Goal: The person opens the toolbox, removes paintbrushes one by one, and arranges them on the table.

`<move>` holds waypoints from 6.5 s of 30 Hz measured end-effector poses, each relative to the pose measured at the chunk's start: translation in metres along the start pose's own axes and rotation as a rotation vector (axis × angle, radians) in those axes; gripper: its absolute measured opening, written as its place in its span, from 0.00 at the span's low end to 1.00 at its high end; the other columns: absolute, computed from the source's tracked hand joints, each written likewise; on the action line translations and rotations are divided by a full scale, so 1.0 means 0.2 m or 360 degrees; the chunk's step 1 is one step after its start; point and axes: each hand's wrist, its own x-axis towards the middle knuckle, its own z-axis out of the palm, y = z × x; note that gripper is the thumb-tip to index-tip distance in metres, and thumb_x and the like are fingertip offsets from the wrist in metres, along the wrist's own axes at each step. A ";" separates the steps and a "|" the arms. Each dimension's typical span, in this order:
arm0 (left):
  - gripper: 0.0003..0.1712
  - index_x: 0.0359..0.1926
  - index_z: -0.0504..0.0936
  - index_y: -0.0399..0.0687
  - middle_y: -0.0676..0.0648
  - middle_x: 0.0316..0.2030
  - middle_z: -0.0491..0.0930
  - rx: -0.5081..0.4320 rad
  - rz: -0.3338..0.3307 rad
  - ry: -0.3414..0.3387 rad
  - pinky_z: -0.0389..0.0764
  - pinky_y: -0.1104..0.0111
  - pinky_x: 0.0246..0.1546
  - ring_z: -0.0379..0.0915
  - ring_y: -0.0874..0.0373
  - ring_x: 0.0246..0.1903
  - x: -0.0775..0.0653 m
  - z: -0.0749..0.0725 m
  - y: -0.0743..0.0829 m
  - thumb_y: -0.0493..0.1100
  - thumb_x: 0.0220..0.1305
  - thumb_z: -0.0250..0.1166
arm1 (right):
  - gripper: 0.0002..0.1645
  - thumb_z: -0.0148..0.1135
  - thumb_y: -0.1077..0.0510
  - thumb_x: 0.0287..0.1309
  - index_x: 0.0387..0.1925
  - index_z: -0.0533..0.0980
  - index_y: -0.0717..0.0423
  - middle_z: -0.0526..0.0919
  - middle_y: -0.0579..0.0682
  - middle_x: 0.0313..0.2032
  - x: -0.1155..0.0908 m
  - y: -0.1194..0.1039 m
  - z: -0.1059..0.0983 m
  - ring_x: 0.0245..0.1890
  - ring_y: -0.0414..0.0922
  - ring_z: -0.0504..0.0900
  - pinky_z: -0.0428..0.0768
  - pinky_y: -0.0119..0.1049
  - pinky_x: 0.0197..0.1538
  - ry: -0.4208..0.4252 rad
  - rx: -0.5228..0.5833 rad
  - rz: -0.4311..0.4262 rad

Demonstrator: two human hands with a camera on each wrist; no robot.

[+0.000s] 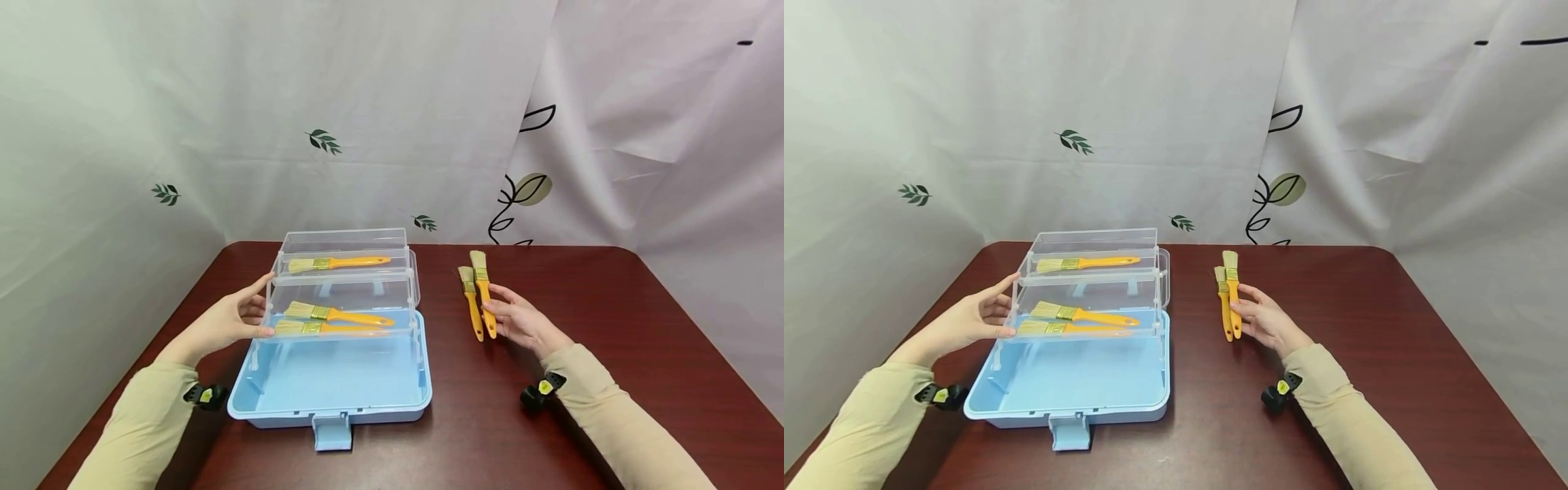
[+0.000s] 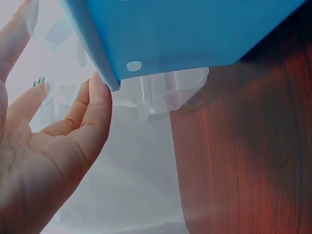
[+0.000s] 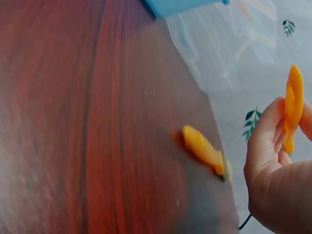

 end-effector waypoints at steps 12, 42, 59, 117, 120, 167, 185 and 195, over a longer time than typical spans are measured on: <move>0.61 0.75 0.43 0.51 0.36 0.48 0.69 -0.0002 -0.0007 -0.0007 0.80 0.59 0.47 0.73 0.49 0.44 0.00 0.00 0.01 0.49 0.50 0.74 | 0.36 0.50 0.65 0.67 0.70 0.46 0.56 0.73 0.44 0.41 0.03 -0.04 -0.08 0.36 0.34 0.79 0.78 0.29 0.37 0.0126 -0.0185 0.0081; 0.60 0.75 0.42 0.53 0.35 0.49 0.69 -0.0005 -0.0026 -0.0014 0.80 0.62 0.47 0.73 0.49 0.44 0.00 -0.01 0.01 0.49 0.51 0.73 | 0.38 0.55 0.61 0.64 0.70 0.51 0.65 0.58 0.64 0.65 0.14 -0.08 -0.12 0.56 0.53 0.67 0.75 0.33 0.45 0.0451 -0.1041 0.0375; 0.61 0.75 0.43 0.53 0.35 0.48 0.70 -0.0004 -0.0012 -0.0005 0.80 0.59 0.47 0.73 0.49 0.44 0.00 0.00 0.01 0.49 0.50 0.74 | 0.38 0.62 0.67 0.57 0.65 0.55 0.69 0.62 0.69 0.59 0.17 -0.07 -0.03 0.45 0.52 0.77 0.82 0.44 0.46 0.0516 -0.1420 0.0361; 0.60 0.75 0.43 0.54 0.36 0.48 0.70 -0.0028 -0.0012 -0.0014 0.80 0.62 0.47 0.73 0.49 0.44 0.00 -0.01 0.00 0.49 0.50 0.74 | 0.39 0.60 0.60 0.61 0.68 0.54 0.67 0.81 0.55 0.46 0.09 -0.14 -0.09 0.46 0.44 0.79 0.81 0.38 0.47 0.0377 -0.1226 0.0155; 0.60 0.75 0.43 0.54 0.36 0.48 0.70 -0.0029 -0.0016 -0.0015 0.80 0.63 0.47 0.73 0.49 0.44 0.00 -0.01 0.00 0.49 0.50 0.74 | 0.38 0.59 0.60 0.62 0.68 0.54 0.67 0.82 0.52 0.44 0.08 -0.15 -0.09 0.43 0.40 0.79 0.81 0.34 0.45 0.0327 -0.1158 0.0149; 0.61 0.75 0.43 0.55 0.36 0.48 0.70 -0.0032 -0.0035 -0.0009 0.80 0.61 0.48 0.73 0.48 0.44 0.00 0.00 -0.02 0.52 0.49 0.74 | 0.29 0.57 0.62 0.62 0.62 0.62 0.64 0.78 0.42 0.34 0.13 -0.35 0.40 0.37 0.37 0.79 0.78 0.40 0.53 -0.0142 -0.1052 -0.0151; 0.61 0.75 0.43 0.53 0.36 0.49 0.70 -0.0036 -0.0030 -0.0006 0.80 0.64 0.47 0.73 0.50 0.44 -0.01 -0.01 0.00 0.51 0.50 0.74 | 0.32 0.61 0.60 0.60 0.64 0.64 0.54 0.77 0.51 0.39 0.27 -0.47 0.69 0.45 0.46 0.78 0.77 0.45 0.54 -0.0107 -0.1379 -0.0327; 0.61 0.75 0.43 0.52 0.36 0.49 0.70 -0.0060 -0.0021 -0.0014 0.80 0.64 0.46 0.73 0.50 0.43 0.00 0.00 0.01 0.50 0.50 0.74 | 0.32 0.65 0.55 0.57 0.62 0.67 0.53 0.77 0.53 0.43 0.41 -0.43 0.80 0.46 0.47 0.78 0.75 0.40 0.48 -0.0133 -0.1882 -0.0461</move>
